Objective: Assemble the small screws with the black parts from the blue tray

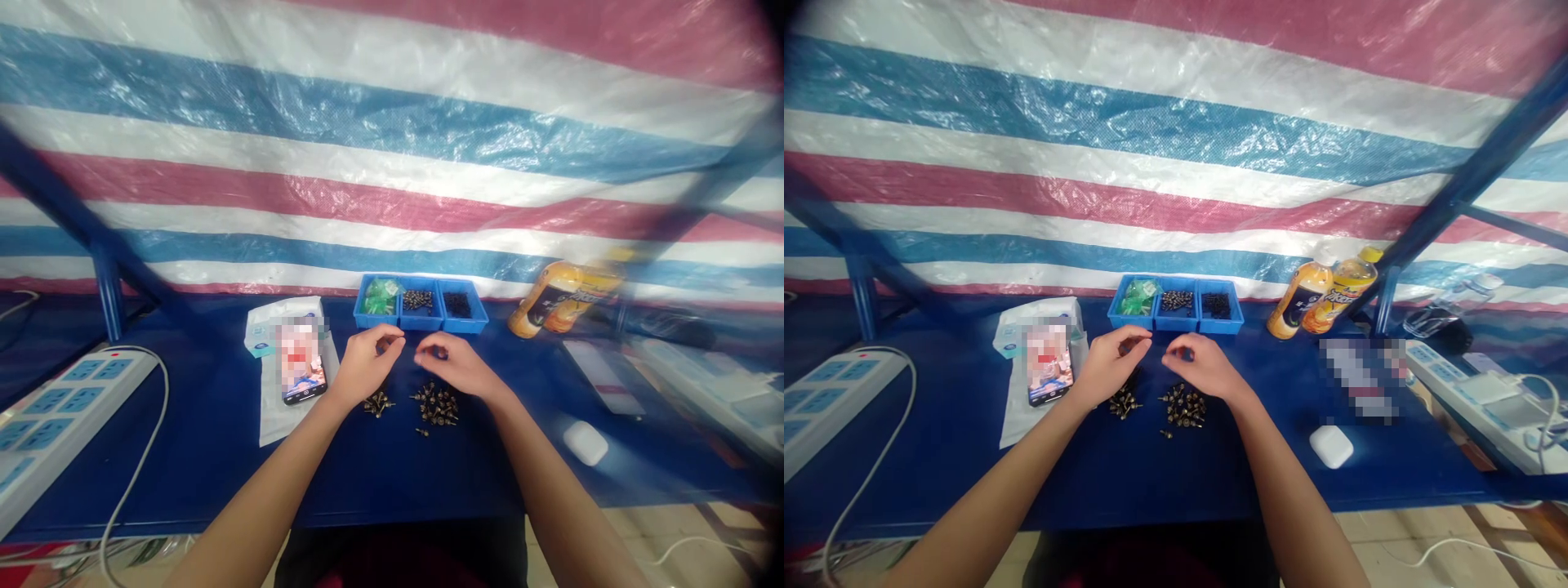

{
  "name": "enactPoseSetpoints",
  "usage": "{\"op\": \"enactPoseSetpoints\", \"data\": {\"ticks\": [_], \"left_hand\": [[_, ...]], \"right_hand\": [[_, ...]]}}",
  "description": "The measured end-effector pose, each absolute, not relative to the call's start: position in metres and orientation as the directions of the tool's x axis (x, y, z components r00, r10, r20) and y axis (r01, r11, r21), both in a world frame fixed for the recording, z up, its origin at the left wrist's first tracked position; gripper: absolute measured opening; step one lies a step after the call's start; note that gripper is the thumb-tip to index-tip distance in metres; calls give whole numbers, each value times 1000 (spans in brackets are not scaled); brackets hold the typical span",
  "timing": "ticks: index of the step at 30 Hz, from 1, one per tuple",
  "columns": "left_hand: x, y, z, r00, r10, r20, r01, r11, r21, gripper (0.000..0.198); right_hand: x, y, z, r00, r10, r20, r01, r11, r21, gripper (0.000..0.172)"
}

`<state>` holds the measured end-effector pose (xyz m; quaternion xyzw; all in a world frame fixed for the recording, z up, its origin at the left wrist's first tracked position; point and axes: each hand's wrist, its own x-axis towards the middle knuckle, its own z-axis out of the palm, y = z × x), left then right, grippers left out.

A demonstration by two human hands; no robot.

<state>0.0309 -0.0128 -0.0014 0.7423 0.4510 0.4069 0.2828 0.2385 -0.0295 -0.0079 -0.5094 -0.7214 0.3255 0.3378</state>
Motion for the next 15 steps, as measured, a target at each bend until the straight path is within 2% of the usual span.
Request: {"op": "enactPoseSetpoints", "data": {"ticks": [2,5,9,15], "left_hand": [[30,-13,-2,264,899,349,442,-435,785,19],[30,-13,-2,265,899,348,449,-434,781,19],[30,-14,0,283,894,348,448,-444,776,19],[30,-14,3,285,892,352,445,-448,775,19]], "right_hand": [[241,-36,-2,-424,905,33,680,342,-649,26],[241,-40,-2,-486,873,-39,749,393,-533,19],[237,-36,-8,-482,876,-17,753,404,-519,15],[238,-40,2,-493,870,8,711,408,-573,22]]}}
